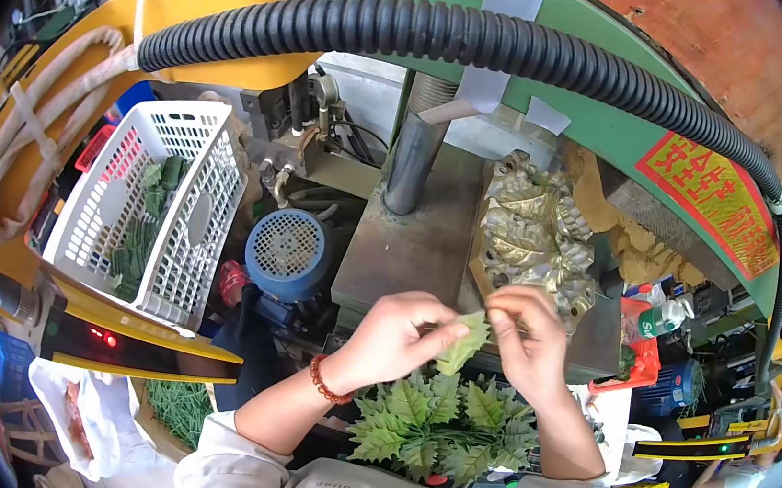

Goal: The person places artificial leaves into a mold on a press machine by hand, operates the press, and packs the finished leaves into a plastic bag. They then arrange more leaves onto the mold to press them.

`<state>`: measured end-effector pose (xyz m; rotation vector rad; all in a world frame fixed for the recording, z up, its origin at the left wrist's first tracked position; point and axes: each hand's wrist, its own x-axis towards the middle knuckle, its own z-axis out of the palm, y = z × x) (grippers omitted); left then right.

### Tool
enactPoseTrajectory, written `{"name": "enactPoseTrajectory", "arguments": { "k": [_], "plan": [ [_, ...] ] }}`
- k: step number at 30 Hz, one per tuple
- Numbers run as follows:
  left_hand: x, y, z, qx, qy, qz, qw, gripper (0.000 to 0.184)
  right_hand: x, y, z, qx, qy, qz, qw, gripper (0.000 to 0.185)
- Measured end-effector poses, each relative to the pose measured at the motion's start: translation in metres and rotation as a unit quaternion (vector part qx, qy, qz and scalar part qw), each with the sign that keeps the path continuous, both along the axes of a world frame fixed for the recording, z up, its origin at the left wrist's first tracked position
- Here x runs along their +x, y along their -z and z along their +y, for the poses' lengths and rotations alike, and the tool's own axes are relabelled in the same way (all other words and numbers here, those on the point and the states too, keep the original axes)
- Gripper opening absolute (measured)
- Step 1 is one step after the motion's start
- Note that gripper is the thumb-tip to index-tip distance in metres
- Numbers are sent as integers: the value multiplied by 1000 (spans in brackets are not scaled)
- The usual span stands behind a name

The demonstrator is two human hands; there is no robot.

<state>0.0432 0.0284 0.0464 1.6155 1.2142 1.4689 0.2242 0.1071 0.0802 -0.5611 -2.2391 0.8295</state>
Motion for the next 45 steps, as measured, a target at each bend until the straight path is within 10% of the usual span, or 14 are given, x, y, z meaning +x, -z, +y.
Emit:
{"name": "enactPoseTrajectory", "arguments": {
  "k": [8,13,23,28,31,33,38,43,45],
  "plan": [
    [21,27,9,-117,14,-337,934,15,-5,13,-30,-109,104,51,987,12],
    [17,36,7,-96,5,-316,944,14,-6,23,-28,-155,157,228,948,14],
    [20,26,-2,-146,41,-269,951,20,0,39,-29,-181,44,106,977,21],
    [16,21,-1,-53,-125,-264,955,23,-3,26,2,-266,21,431,862,5],
    [4,32,1,-72,-117,-275,952,22,-6,-11,59,-24,283,112,952,8],
    [-7,38,1,-92,-110,-283,948,21,-14,4,125,287,326,-98,895,16],
    [-25,39,-12,-42,-86,-190,977,21,-10,8,214,391,2,-349,852,23],
    [-42,47,-16,-62,-73,-137,986,22,-9,23,222,225,48,-161,960,26],
    [-42,44,-12,-39,-71,-104,991,21,-14,6,209,237,55,-334,911,31]
  ]
}}
